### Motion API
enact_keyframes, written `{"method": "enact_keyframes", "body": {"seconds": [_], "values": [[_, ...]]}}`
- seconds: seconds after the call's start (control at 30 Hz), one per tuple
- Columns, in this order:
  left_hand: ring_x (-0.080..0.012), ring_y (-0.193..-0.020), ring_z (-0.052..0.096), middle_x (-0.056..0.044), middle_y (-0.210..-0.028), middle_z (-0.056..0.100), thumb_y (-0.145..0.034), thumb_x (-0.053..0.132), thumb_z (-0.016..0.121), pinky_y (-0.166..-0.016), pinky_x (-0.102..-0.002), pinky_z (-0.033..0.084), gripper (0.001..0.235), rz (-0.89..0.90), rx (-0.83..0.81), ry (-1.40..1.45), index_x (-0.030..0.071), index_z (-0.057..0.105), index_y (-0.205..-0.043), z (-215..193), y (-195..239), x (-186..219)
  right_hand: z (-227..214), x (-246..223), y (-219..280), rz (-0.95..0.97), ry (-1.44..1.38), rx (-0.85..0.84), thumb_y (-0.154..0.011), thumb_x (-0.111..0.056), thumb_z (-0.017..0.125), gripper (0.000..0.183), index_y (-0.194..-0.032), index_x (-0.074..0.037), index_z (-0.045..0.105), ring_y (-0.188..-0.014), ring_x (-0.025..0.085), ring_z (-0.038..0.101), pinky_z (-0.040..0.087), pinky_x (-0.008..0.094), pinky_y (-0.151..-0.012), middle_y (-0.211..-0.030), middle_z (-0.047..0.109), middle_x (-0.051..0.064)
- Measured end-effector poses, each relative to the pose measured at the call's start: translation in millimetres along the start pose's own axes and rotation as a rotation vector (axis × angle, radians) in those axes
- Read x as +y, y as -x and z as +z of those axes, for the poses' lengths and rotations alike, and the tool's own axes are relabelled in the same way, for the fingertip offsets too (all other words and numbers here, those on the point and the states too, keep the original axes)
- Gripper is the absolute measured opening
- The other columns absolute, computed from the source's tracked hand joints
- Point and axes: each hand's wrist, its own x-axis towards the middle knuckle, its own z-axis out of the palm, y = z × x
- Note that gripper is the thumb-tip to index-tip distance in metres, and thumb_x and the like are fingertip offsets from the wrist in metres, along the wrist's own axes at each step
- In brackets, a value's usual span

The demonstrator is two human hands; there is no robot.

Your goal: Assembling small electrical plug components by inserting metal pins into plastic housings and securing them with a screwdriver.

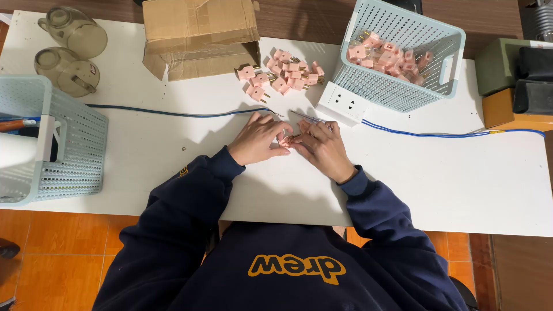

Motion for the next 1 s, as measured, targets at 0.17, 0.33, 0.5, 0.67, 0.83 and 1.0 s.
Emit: {"method": "enact_keyframes", "body": {"seconds": [0.17, 0.33, 0.5, 0.67, 0.83, 1.0], "values": [[-0.0231, -0.104, 0.064, 0.002, -0.099, 0.075, -0.100, 0.047, 0.089, -0.098, -0.047, 0.040, 0.059, 0.003, 0.002, -0.006, 0.016, 0.064, -0.144, 2, 0, -2, 5, 2, 2, 0.008, -0.036, -0.007, -0.104, -0.034, 0.088, 0.022, -0.102, -0.012, 0.088, -0.086, 0.024, 0.058, 0.039, 0.046, -0.098, -0.086, 0.054, 0.002], [-0.0237, -0.105, 0.064, 0.001, -0.100, 0.074, -0.099, 0.048, 0.089, -0.098, -0.047, 0.040, 0.061, -0.001, 0.002, -0.005, 0.016, 0.063, -0.144, 4, 0, -3, 9, 2, 3, 0.016, -0.031, -0.011, -0.106, -0.034, 0.087, 0.021, -0.103, -0.013, 0.087, -0.087, 0.024, 0.060, 0.039, 0.047, -0.097, -0.087, 0.056, 0.002], [-0.0234, -0.104, 0.064, 0.002, -0.099, 0.074, -0.100, 0.048, 0.089, -0.098, -0.048, 0.040, 0.061, -0.003, -0.003, 0.000, 0.016, 0.063, -0.145, 3, 0, -2, 13, 4, 4, 0.030, 0.018, -0.007, -0.104, -0.040, 0.088, 0.029, -0.098, -0.013, 0.083, -0.087, 0.026, 0.061, 0.040, 0.047, -0.097, -0.085, 0.055, 0.003], [-0.0228, -0.104, 0.064, 0.002, -0.099, 0.074, -0.100, 0.048, 0.089, -0.099, -0.048, 0.040, 0.062, -0.013, -0.014, -0.010, 0.015, 0.063, -0.146, 1, 0, 0, 14, 4, 4, 0.008, -0.020, 0.007, -0.105, -0.038, 0.087, 0.025, -0.102, -0.013, 0.084, -0.086, 0.025, 0.062, 0.041, 0.046, -0.097, -0.087, 0.056, 0.003], [-0.0223, -0.104, 0.064, 0.004, -0.100, 0.074, -0.100, 0.048, 0.089, -0.099, -0.046, 0.039, 0.071, -0.031, -0.023, 0.020, 0.016, 0.056, -0.154, 4, 1, 1, 21, 10, 5, -0.006, -0.007, 0.029, -0.104, -0.041, 0.089, 0.030, -0.096, -0.013, 0.080, -0.088, 0.026, 0.063, 0.042, 0.047, -0.097, -0.087, 0.055, 0.002], [-0.0245, -0.105, 0.066, 0.002, -0.102, 0.076, -0.098, 0.042, 0.091, -0.101, -0.047, 0.039, 0.077, -0.039, -0.013, 0.031, 0.016, 0.051, -0.158, 2, 0, 4, 25, 16, 7, -0.023, 0.030, 0.066, -0.101, -0.054, 0.088, 0.042, -0.091, -0.015, 0.076, -0.087, 0.027, 0.062, 0.042, 0.049, -0.099, -0.087, 0.057, 0.005]]}}
